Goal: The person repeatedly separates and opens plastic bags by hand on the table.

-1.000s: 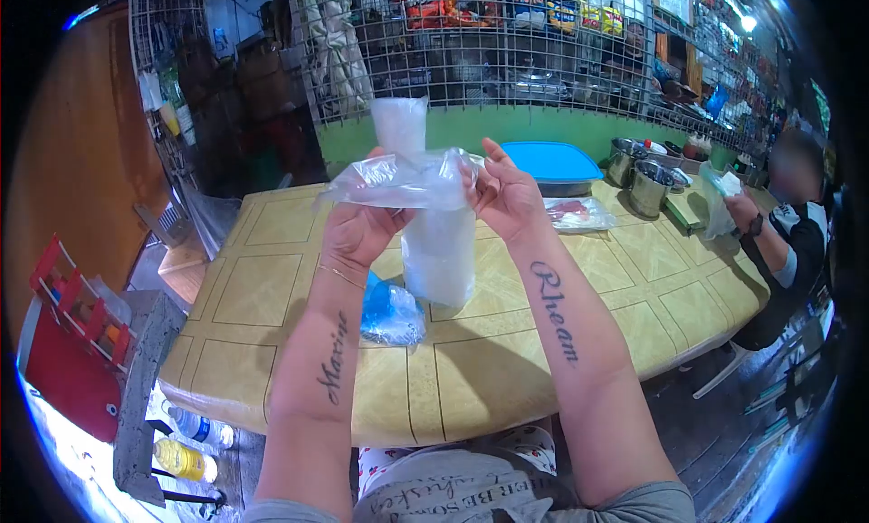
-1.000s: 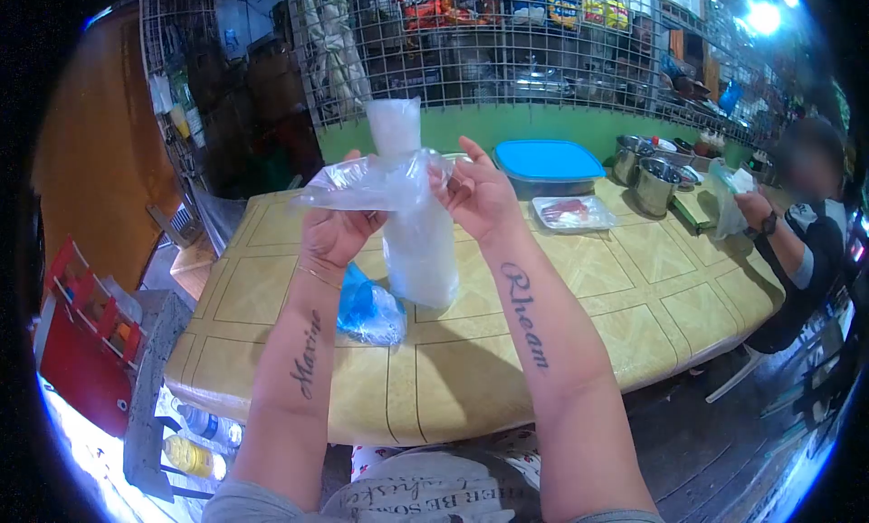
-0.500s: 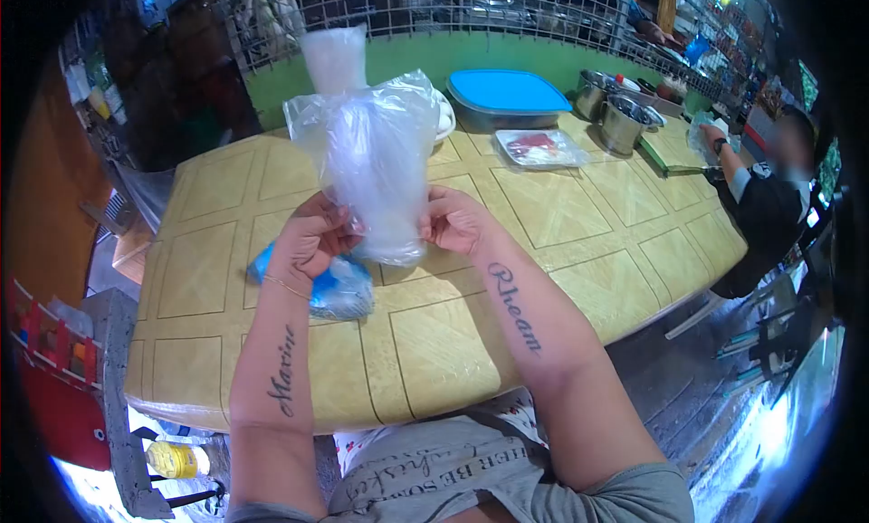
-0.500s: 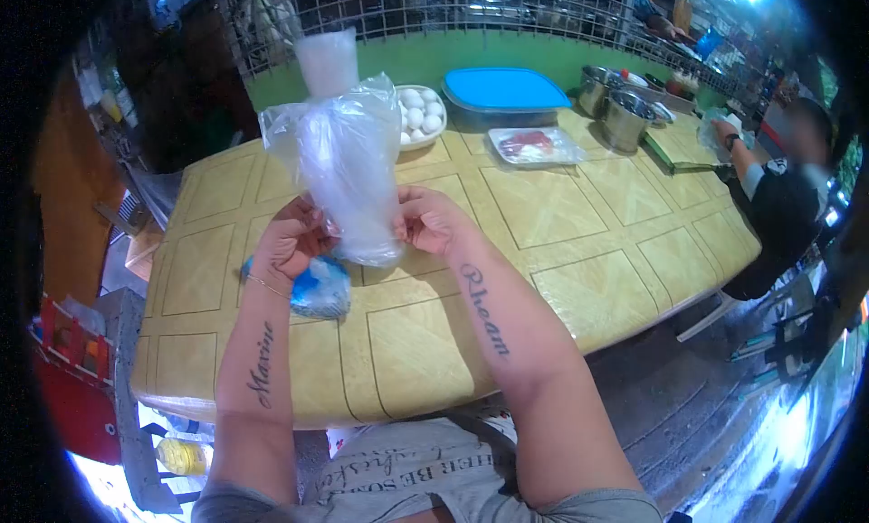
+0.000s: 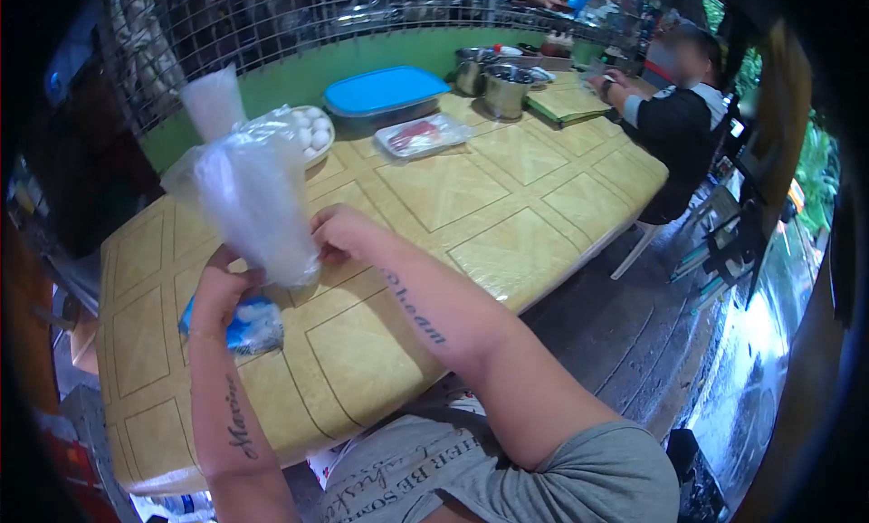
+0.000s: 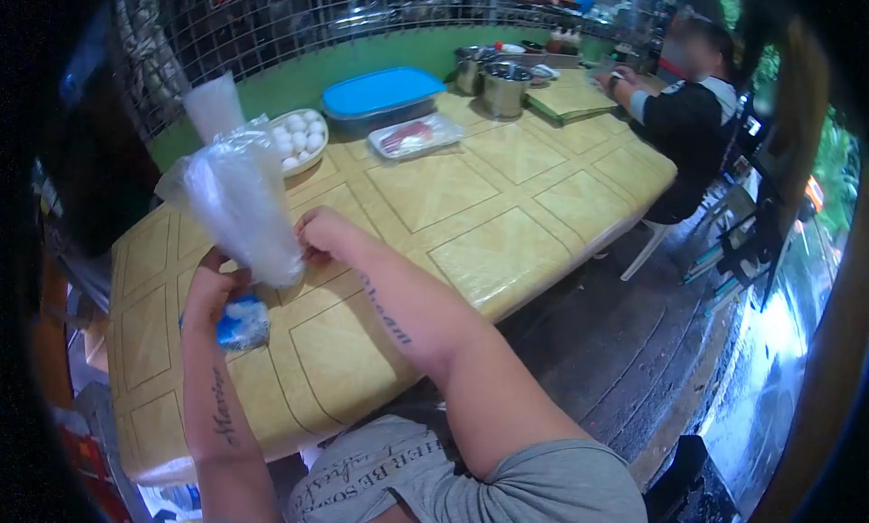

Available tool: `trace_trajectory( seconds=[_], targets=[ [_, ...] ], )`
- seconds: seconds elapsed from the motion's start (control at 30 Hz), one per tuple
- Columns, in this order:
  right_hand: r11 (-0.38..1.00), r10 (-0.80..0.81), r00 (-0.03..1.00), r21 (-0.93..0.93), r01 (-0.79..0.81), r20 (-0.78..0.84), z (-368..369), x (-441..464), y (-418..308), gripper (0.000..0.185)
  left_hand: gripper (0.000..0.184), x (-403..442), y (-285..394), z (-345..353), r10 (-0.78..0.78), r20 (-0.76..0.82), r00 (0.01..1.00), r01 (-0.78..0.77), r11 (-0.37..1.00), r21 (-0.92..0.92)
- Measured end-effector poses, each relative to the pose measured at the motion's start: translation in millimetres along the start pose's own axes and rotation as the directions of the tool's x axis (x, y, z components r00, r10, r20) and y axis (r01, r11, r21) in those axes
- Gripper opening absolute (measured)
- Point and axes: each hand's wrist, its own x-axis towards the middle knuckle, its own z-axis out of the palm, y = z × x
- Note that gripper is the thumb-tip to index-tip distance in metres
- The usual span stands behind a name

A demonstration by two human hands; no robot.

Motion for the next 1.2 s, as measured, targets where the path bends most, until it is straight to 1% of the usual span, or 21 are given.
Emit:
trace_trajectory(
  seconds=[0.03,0.07,0.1,0.17,0.27,0.37,0.47,0.57,0.67,0.73,0.77,0.8,0.87,0.9,0.97,1.03,1.07,1.1,1.13,1.17,1.2],
  targets=[
    [1.000,0.001,1.000,-0.015,-0.001,-0.022,1,-1,0,0.010,0.053,5,-2,-8,-0.024,0.027,0.999,0.021,0.997,0.079],
    [1.000,0.000,0.999,-0.028,-0.001,-0.045,2,-1,0,0.010,0.052,10,-5,-14,0.118,-0.067,0.991,-0.086,0.928,0.362],
    [0.999,-0.003,0.997,-0.039,0.000,-0.071,3,-1,0,0.010,0.050,15,-8,-18,0.285,-0.119,0.951,-0.153,0.770,0.620],
    [1.000,0.000,0.998,-0.007,0.000,-0.070,1,-1,2,0.010,0.046,12,-8,-24,0.583,-0.172,0.794,-0.290,0.611,0.736],
    [1.000,-0.015,0.998,-0.014,0.015,-0.055,1,7,10,0.010,0.038,-22,44,-10,0.522,-0.330,0.787,-0.255,0.762,0.596],
    [0.998,-0.028,0.998,-0.056,0.025,-0.055,1,13,12,0.010,0.029,-43,61,-6,0.613,-0.431,0.662,-0.385,0.772,0.505],
    [0.999,-0.018,0.998,-0.033,0.016,-0.068,1,6,4,0.009,0.020,-75,81,10,0.830,-0.383,0.406,-0.694,0.553,0.462],
    [0.999,-0.027,0.999,0.017,0.027,-0.033,-4,-2,1,0.008,0.015,-119,110,31,0.896,-0.351,0.271,-0.738,0.427,0.523],
    [0.997,-0.036,0.999,0.064,0.038,-0.032,-5,-9,-3,0.007,0.019,-150,145,35,0.984,-0.171,0.046,-0.826,0.134,0.548],
    [0.996,-0.040,0.998,0.072,0.044,-0.054,-3,-14,-7,0.006,0.019,-153,153,32,0.987,-0.142,-0.071,-0.927,-0.013,0.374],
    [0.997,-0.045,0.997,0.063,0.049,-0.069,-2,-13,-7,0.006,0.029,-159,159,13,1.000,0.007,-0.029,-0.936,-0.030,0.350],
    [0.997,-0.049,0.995,0.050,0.053,-0.084,-2,-11,-7,0.005,0.055,-164,164,-16,0.988,0.154,0.007,-0.946,-0.043,0.322],
    [0.988,-0.121,0.976,0.074,0.136,-0.183,-2,-2,-4,0.006,0.083,-166,161,-19,0.969,0.248,-0.006,-0.948,-0.084,0.305],
    [0.982,-0.149,0.963,0.080,0.171,-0.226,-3,1,0,0.007,0.083,-169,166,2,0.979,0.198,-0.045,-0.938,-0.110,0.327],
    [0.951,-0.308,0.861,-0.115,0.286,-0.405,-3,9,1,0.011,0.082,-165,166,8,0.979,0.190,-0.078,-0.934,-0.138,0.328],
    [0.860,-0.498,0.706,-0.394,0.325,-0.503,-10,27,5,0.015,0.081,-164,159,7,0.980,0.185,-0.067,-0.937,-0.126,0.326],
    [0.857,-0.510,0.711,-0.354,0.374,-0.485,-17,29,3,0.016,0.080,-162,157,5,0.982,0.181,-0.057,-0.937,-0.115,0.330],
    [0.810,-0.583,0.619,-0.320,0.491,-0.526,-17,30,1,0.015,0.079,-160,156,0,0.983,0.172,-0.068,-0.936,-0.122,0.329],
    [0.766,-0.640,0.586,-0.349,0.540,-0.497,-23,31,-4,0.013,0.079,-159,155,-2,0.983,0.170,-0.068,-0.936,-0.122,0.331],
    [0.739,-0.671,0.550,-0.387,0.551,-0.497,-14,1,-29,0.014,0.078,-158,156,-2,0.985,0.162,-0.068,-0.935,-0.119,0.333],
    [0.695,-0.704,0.536,-0.296,0.656,-0.465,-9,-17,-45,0.011,0.077,-156,155,-4,0.987,0.151,-0.058,-0.935,-0.107,0.339]
  ],
)
